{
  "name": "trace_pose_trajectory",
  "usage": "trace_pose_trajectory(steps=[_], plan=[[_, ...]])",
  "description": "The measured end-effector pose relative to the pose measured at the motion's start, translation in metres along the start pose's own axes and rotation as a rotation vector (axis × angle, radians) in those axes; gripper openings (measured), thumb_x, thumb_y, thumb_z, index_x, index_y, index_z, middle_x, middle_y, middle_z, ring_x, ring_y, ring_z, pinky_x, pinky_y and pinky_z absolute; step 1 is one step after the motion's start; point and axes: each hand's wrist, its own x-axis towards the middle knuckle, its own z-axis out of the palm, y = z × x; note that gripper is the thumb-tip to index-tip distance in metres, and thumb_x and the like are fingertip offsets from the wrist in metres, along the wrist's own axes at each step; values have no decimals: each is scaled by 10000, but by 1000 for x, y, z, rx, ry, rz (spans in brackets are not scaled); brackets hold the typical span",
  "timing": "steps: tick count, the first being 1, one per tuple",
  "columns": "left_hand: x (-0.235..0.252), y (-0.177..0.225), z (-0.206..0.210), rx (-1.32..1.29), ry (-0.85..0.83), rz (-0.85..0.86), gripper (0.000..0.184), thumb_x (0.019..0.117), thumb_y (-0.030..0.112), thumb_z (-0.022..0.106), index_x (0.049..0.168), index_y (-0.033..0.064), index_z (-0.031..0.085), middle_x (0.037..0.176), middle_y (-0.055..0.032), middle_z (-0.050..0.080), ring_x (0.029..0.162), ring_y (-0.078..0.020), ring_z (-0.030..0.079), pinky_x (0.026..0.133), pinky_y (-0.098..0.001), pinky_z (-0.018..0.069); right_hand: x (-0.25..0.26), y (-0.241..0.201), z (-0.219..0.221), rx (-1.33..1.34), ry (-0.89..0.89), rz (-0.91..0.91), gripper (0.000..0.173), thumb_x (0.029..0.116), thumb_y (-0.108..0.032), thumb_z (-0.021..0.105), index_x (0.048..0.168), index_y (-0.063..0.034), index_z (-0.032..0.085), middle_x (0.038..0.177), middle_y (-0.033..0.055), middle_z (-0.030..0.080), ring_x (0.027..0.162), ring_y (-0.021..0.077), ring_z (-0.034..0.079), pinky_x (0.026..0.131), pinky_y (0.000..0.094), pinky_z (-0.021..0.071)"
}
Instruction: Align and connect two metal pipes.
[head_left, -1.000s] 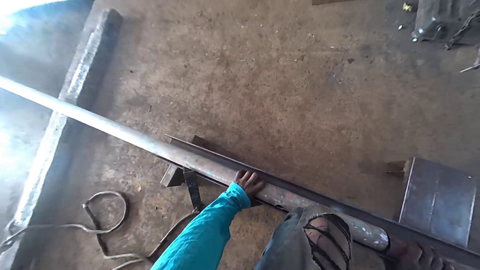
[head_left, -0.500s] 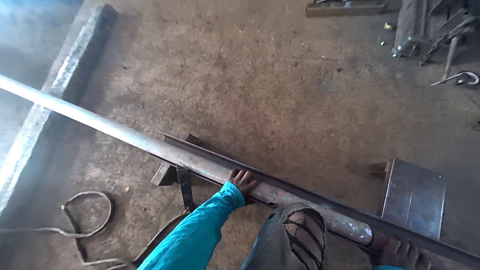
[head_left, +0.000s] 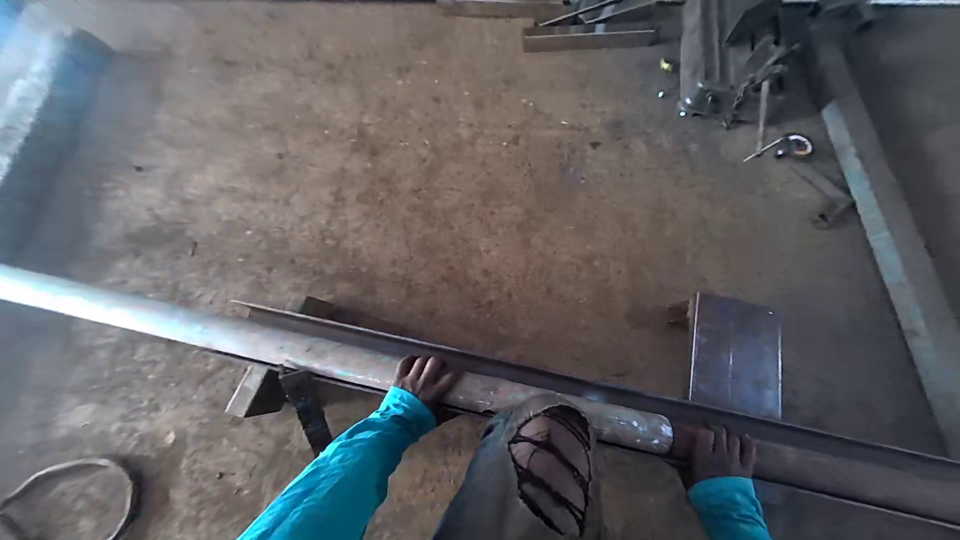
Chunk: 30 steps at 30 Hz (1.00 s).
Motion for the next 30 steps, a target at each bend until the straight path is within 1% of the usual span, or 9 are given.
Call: trace_pose_trajectory(steps=[6, 10, 16, 20, 23, 25, 27, 28, 30], plan=[[-1, 1, 4, 30, 139, 36, 825, 449, 519, 941, 1173, 169, 754, 1048, -182, 705, 985, -399, 681, 891, -615, 515, -1, -3, 6, -1, 167, -17, 613, 542, -91, 899, 1087, 95, 687, 1219, 304, 668, 1167, 529, 622, 1035, 715, 405], [-2, -2, 4, 16, 141, 55, 845, 457, 536, 929, 1189, 153, 753, 1063, -201, 709, 980, -419, 688, 879, -626, 521, -2, -5, 3, -5, 153, -1, 581, 559, -58, 872, 1092, 89, 694, 1236, 288, 670, 1186, 510, 622, 1045, 700, 405], [-2, -6, 9, 17, 155, 57, 815, 447, 497, 921, 1172, 166, 750, 1048, -190, 703, 958, -408, 686, 877, -617, 520, -1, -5, 14, -22, 267, -33, 590, 511, -97, 852, 1053, 79, 698, 1201, 280, 685, 1146, 497, 643, 1018, 685, 427], [0, -1, 2, -21, 114, 38, 858, 415, 453, 966, 1181, 134, 746, 1067, -211, 701, 981, -438, 684, 905, -638, 517, -3, -5, 15, -29, 294, -21, 460, 623, -117, 777, 1040, 63, 705, 1186, 264, 696, 1129, 491, 653, 1009, 679, 435], [-1, 1, 2, -8, 80, -5, 860, 405, 450, 949, 1169, 115, 739, 1083, -218, 692, 1011, -448, 675, 932, -644, 502, -2, -9, 10, -5, 269, -11, 462, 595, -67, 804, 1025, 66, 703, 1188, 272, 692, 1131, 504, 649, 1004, 694, 435], [7, 10, -19, -43, -165, -100, 852, 520, 401, 980, 1265, 97, 701, 1224, -239, 668, 1170, -465, 627, 1053, -652, 436, -2, -10, 10, 0, 251, 0, 500, 558, -59, 833, 1029, 56, 710, 1200, 271, 690, 1153, 504, 641, 1017, 695, 428], [32, 22, -51, -102, -588, -180, 826, 747, 398, 893, 1453, 117, 568, 1462, -208, 546, 1391, -420, 478, 1179, -608, 309, -2, -11, 8, 30, 214, 12, 561, 542, -41, 862, 1072, 66, 713, 1223, 291, 678, 1182, 521, 622, 1036, 712, 407], [51, 29, -68, -157, -738, -170, 762, 833, 379, 836, 1483, 118, 534, 1509, -183, 511, 1427, -384, 450, 1194, -573, 312, -1, -11, 6, 36, 205, 18, 569, 544, -38, 866, 1083, 61, 712, 1222, 287, 678, 1179, 518, 623, 1036, 709, 407], [94, 51, -107, -370, -847, -186, 495, 980, 230, 705, 1423, 43, 586, 1463, -180, 572, 1392, -335, 520, 1190, -504, 375, 0, -13, 2, 64, 168, 33, 572, 578, -18, 866, 1119, 71, 704, 1247, 297, 665, 1194, 524, 613, 1046, 713, 396]])
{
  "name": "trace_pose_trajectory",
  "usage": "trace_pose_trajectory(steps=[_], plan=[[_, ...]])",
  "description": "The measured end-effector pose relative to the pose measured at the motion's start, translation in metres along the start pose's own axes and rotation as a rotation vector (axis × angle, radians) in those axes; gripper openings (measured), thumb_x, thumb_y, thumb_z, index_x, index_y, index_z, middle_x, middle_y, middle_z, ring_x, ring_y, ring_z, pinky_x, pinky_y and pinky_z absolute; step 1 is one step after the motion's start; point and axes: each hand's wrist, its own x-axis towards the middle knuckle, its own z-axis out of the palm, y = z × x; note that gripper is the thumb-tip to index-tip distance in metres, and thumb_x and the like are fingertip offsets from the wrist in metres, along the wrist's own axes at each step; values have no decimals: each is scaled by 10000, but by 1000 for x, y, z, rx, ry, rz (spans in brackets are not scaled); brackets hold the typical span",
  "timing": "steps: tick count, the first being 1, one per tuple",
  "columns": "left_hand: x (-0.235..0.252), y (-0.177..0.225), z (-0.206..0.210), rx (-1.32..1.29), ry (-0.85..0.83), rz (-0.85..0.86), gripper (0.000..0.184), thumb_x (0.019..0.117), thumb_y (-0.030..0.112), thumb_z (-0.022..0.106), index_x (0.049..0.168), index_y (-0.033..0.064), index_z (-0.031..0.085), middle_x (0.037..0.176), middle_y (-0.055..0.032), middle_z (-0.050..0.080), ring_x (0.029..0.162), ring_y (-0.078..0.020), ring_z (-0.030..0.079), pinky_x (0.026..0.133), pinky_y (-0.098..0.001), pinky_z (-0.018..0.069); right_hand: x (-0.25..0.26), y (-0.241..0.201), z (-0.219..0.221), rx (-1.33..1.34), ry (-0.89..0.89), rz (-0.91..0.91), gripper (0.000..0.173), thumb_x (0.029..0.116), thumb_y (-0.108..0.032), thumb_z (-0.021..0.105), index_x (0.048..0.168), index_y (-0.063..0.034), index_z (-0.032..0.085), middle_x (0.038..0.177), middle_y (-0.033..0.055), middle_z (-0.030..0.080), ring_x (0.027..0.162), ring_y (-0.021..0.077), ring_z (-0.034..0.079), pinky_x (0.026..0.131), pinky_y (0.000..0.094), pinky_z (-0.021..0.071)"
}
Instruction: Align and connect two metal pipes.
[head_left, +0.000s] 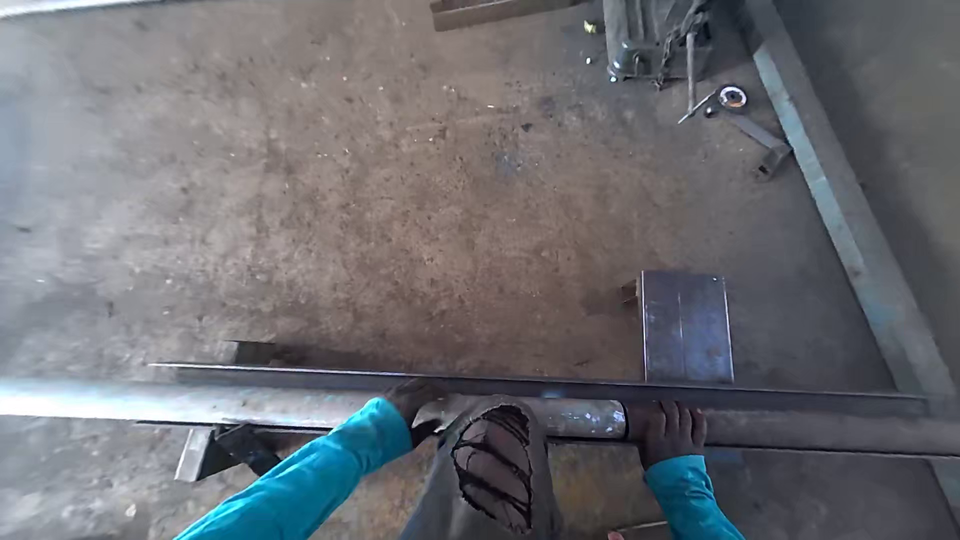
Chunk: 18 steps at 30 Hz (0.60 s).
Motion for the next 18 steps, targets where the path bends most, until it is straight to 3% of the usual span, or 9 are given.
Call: trace_pose_trajectory(steps=[2, 3, 5, 8, 10, 11, 14, 16, 18], plan=[[9, 45, -24, -249, 194, 79, 300, 1015, 129, 644, 1267, -31, 666, 1209, -215, 711, 1157, -337, 684, 1059, -496, 508, 1, -1, -1, 15, -12, 22, 567, 596, -2, 859, 1136, 69, 701, 1260, 292, 662, 1205, 516, 609, 1055, 713, 389], [18, 73, -32, -321, 242, 164, 281, 1009, 94, 637, 1249, -49, 657, 1164, -221, 718, 1107, -335, 700, 1022, -493, 535, 1, 0, 0, 24, -1, 26, 540, 609, -2, 856, 1124, 63, 707, 1255, 286, 666, 1202, 510, 613, 1055, 710, 392], [33, 145, -34, -270, 34, 245, 374, 1004, 152, 656, 1324, -35, 616, 1293, -239, 653, 1234, -361, 621, 1081, -513, 472, 2, -1, 2, 42, 31, 23, 469, 623, 13, 834, 1076, 59, 719, 1228, 285, 678, 1181, 512, 625, 1039, 715, 406], [35, 241, 37, -11, -147, 186, 701, 986, 281, 682, 1596, 130, 372, 1634, -170, 376, 1505, -389, 354, 1192, -631, 285, 3, -3, -3, 59, -85, 69, 418, 718, 20, 795, 1126, 56, 713, 1292, 290, 649, 1250, 518, 581, 1082, 715, 362], [54, 254, 91, 73, -106, 157, 992, 856, 351, 822, 1645, 161, 251, 1697, -189, 220, 1555, -449, 200, 1199, -726, 158, 3, -4, -1, 47, -117, 82, 413, 749, 6, 782, 1156, 24, 712, 1308, 275, 646, 1275, 508, 567, 1096, 709, 354], [64, 253, 102, 119, -90, 160, 1051, 830, 400, 840, 1647, 149, 229, 1696, -205, 205, 1550, -458, 201, 1197, -723, 172, 3, -3, 2, 34, -84, 78, 411, 737, 1, 791, 1142, 2, 718, 1290, 257, 660, 1257, 498, 584, 1085, 703, 373], [82, 252, 105, 198, -85, 180, 918, 898, 348, 785, 1621, 104, 274, 1668, -196, 280, 1506, -439, 317, 1150, -692, 306, -1, 0, 4, 33, -13, 51, 442, 690, 13, 816, 1122, -9, 721, 1259, 234, 680, 1217, 483, 615, 1056, 698, 404], [87, 251, 103, 220, -85, 186, 783, 944, 256, 731, 1591, 80, 327, 1645, -196, 328, 1484, -436, 358, 1120, -693, 344, -2, 0, 3, 40, -33, 38, 474, 687, 16, 819, 1149, -4, 714, 1272, 238, 672, 1228, 486, 606, 1055, 706, 398], [87, 249, 105, 238, -81, 186, 771, 944, 261, 727, 1584, 80, 337, 1634, -192, 346, 1471, -432, 378, 1108, -691, 357, -1, -1, 0, 49, -68, 34, 474, 710, 11, 813, 1172, -6, 711, 1283, 241, 667, 1242, 490, 594, 1060, 712, 386]])
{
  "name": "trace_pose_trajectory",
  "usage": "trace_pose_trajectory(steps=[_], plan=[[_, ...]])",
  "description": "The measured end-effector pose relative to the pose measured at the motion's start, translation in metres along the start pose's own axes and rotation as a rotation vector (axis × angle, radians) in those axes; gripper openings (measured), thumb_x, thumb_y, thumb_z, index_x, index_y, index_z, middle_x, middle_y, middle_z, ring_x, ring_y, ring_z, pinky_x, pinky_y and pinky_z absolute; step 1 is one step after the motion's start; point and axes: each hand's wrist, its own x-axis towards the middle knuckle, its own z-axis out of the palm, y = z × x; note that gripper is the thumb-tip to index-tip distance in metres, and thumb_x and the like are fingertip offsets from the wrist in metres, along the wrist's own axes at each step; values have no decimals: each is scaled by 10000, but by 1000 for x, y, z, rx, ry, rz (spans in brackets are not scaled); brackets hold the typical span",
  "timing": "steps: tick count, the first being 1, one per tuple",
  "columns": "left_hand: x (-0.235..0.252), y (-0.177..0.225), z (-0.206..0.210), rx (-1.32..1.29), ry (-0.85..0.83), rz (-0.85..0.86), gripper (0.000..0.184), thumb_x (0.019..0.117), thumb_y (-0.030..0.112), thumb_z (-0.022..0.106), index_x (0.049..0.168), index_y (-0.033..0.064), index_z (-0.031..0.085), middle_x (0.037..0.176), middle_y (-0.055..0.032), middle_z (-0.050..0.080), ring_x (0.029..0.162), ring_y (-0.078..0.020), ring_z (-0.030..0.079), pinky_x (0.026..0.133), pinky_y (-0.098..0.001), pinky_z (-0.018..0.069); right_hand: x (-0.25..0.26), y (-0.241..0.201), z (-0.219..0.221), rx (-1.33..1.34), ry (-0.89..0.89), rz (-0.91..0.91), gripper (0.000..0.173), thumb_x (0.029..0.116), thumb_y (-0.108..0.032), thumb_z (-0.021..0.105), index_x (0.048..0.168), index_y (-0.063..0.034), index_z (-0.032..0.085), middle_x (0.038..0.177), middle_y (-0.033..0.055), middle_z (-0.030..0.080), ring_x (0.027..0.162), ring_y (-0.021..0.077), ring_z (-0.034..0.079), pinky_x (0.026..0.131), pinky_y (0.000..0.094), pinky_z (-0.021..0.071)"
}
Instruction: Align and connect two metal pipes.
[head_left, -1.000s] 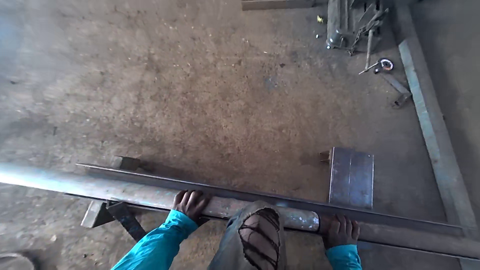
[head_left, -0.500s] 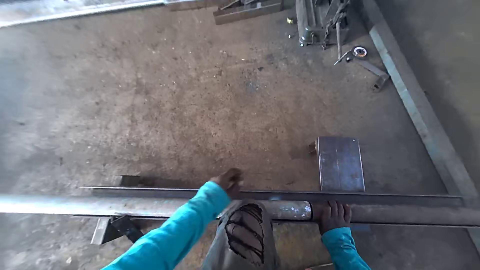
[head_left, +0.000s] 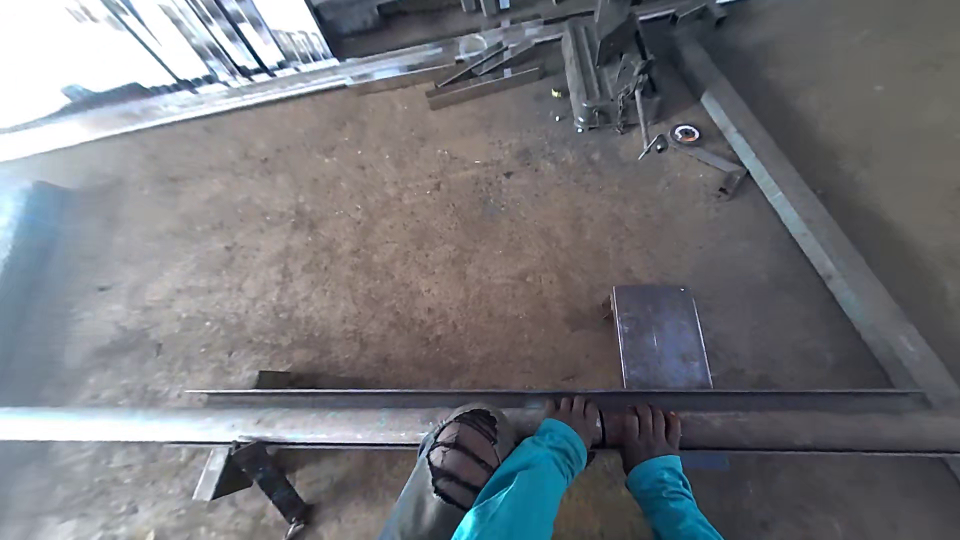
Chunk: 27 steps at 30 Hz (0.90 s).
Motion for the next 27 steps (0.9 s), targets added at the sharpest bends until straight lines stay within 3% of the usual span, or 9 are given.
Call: trace_pose_trajectory(steps=[3, 5, 9, 12, 15, 21, 25, 27], plan=[[-2, 3, 5, -4, 17, 11, 659, 980, 120, 638, 1573, 73, 355, 1615, -197, 373, 1442, -442, 411, 1098, -679, 370, -3, 2, -4, -21, 15, -24, 500, 675, 7, 831, 1161, -24, 719, 1257, 240, 676, 1205, 483, 619, 1038, 703, 410], [-2, 3, 4, -20, 47, 3, 580, 1005, 50, 559, 1558, 81, 389, 1602, -193, 398, 1433, -439, 426, 1096, -678, 373, 1, 3, -11, -4, -65, -27, 569, 677, 9, 838, 1228, -23, 701, 1303, 267, 644, 1245, 507, 582, 1052, 726, 380], [-10, 5, 1, -76, 66, 6, 534, 1041, 77, 514, 1562, 88, 399, 1598, -200, 411, 1427, -442, 437, 1098, -679, 368, 2, 8, -23, 87, -195, -43, 626, 722, -34, 842, 1316, 10, 650, 1367, 324, 585, 1306, 570, 504, 1056, 783, 325], [-12, 2, 4, -91, 88, 28, 504, 1070, 105, 470, 1567, 90, 385, 1606, -186, 404, 1433, -429, 432, 1103, -664, 368, 1, 6, -22, 75, -220, -28, 590, 744, -73, 850, 1291, 27, 654, 1385, 328, 569, 1326, 564, 486, 1070, 775, 306], [-10, 3, 4, -90, 126, 24, 503, 1066, 100, 468, 1563, 86, 395, 1601, -179, 415, 1430, -425, 436, 1098, -664, 372, 5, 6, -8, 32, -108, -37, 607, 663, -53, 898, 1224, 32, 682, 1322, 332, 606, 1277, 564, 531, 1042, 773, 346], [-10, 6, 1, -98, 109, 22, 495, 1065, 46, 438, 1557, 65, 393, 1600, -198, 407, 1432, -435, 431, 1103, -673, 362, 3, 9, -2, -1, -83, -43, 687, 642, -59, 905, 1276, 32, 655, 1348, 328, 594, 1286, 564, 526, 1061, 762, 333], [-7, 3, 1, -117, 65, -2, 532, 1066, 89, 471, 1583, 64, 348, 1623, -194, 374, 1461, -413, 405, 1137, -650, 343, 7, 4, -10, 34, -208, -9, 643, 698, -69, 876, 1292, 26, 646, 1391, 334, 562, 1339, 566, 474, 1098, 767, 278], [0, -1, 1, -120, 46, -18, 683, 1018, 166, 606, 1615, 77, 286, 1635, -202, 354, 1481, -409, 383, 1167, -638, 322, 11, 3, -16, 66, -288, 33, 583, 776, -80, 825, 1320, 9, 637, 1436, 323, 531, 1391, 557, 418, 1131, 763, 227]])
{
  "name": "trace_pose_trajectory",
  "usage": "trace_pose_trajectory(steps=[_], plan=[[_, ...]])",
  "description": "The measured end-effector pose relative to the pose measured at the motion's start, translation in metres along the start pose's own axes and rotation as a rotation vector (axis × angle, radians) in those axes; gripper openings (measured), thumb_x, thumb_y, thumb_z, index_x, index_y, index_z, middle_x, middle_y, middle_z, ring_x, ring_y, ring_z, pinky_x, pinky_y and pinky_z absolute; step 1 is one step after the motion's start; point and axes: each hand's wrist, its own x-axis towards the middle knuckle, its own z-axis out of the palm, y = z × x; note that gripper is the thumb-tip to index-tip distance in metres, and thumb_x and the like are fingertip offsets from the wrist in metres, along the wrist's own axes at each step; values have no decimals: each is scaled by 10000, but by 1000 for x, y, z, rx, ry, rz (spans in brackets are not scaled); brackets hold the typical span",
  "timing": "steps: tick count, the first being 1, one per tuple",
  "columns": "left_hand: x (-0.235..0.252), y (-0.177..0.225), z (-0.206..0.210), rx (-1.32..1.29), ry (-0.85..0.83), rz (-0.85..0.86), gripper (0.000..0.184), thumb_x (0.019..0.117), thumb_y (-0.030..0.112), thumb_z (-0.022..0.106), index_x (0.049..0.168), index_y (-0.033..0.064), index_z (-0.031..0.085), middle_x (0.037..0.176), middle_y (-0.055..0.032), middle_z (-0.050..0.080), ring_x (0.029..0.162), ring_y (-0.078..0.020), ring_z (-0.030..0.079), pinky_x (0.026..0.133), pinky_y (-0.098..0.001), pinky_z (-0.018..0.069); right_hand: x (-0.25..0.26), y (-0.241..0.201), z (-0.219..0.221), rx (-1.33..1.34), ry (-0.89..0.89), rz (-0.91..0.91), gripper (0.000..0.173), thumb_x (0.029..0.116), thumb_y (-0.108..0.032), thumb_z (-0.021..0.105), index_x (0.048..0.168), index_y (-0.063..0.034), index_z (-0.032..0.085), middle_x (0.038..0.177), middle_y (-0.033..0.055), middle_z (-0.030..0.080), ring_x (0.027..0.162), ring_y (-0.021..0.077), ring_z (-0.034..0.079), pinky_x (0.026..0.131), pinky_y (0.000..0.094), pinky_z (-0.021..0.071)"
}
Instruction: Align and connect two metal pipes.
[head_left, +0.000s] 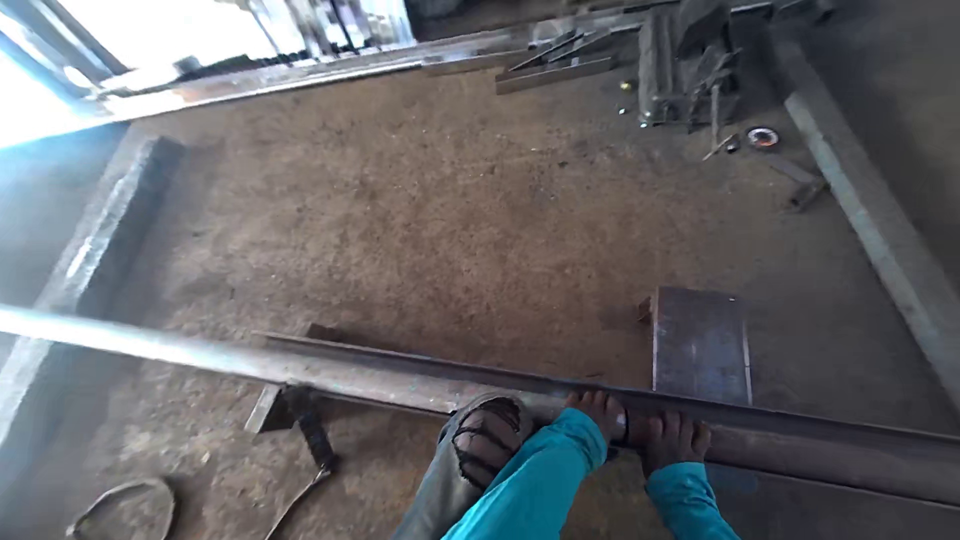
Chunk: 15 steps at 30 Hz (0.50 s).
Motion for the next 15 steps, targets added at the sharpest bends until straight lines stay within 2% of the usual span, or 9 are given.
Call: trace_pose_trajectory(steps=[2, 4, 7, 9, 11, 15], plan=[[7, -6, -3, 32, -13, -17, 925, 894, 341, 786, 1618, 88, 271, 1630, -204, 358, 1480, -400, 388, 1181, -614, 324, 2, 3, 7, -4, 99, -21, 540, 761, -66, 824, 1276, -7, 673, 1381, 314, 582, 1335, 557, 484, 1098, 764, 284], [8, -12, 0, 83, -35, -40, 1039, 810, 457, 838, 1607, 82, 288, 1627, -199, 355, 1479, -400, 382, 1172, -619, 338, 0, 1, 11, 0, 113, -29, 519, 800, -46, 786, 1305, -31, 668, 1391, 301, 582, 1336, 546, 491, 1102, 760, 288], [6, -11, 4, 144, 11, -72, 899, 853, 375, 809, 1574, 80, 359, 1605, -193, 392, 1457, -417, 404, 1123, -648, 374, 2, -2, 10, 25, 125, -13, 474, 812, 26, 736, 1277, -50, 692, 1373, 283, 602, 1323, 532, 512, 1093, 758, 305], [5, -9, 3, 191, 33, -78, 884, 843, 413, 798, 1552, 80, 389, 1583, -196, 417, 1433, -422, 430, 1100, -654, 390, 4, -5, 3, 62, 42, 20, 471, 853, 35, 690, 1315, -53, 672, 1415, 282, 572, 1359, 528, 478, 1111, 757, 282], [2, -7, 5, 214, 8, -82, 911, 840, 466, 780, 1558, 75, 378, 1596, -195, 405, 1439, -421, 426, 1105, -656, 381, 2, -5, -3, 99, -72, 49, 494, 901, 26, 637, 1389, -52, 618, 1484, 285, 508, 1414, 523, 412, 1144, 754, 220], [1, -10, 6, 253, 9, -79, 922, 831, 532, 747, 1550, 77, 392, 1586, -179, 422, 1425, -400, 448, 1110, -624, 392, -1, -6, 12, 45, 185, -2, 443, 798, 43, 737, 1230, -49, 717, 1316, 279, 638, 1260, 518, 574, 1063, 751, 358]])
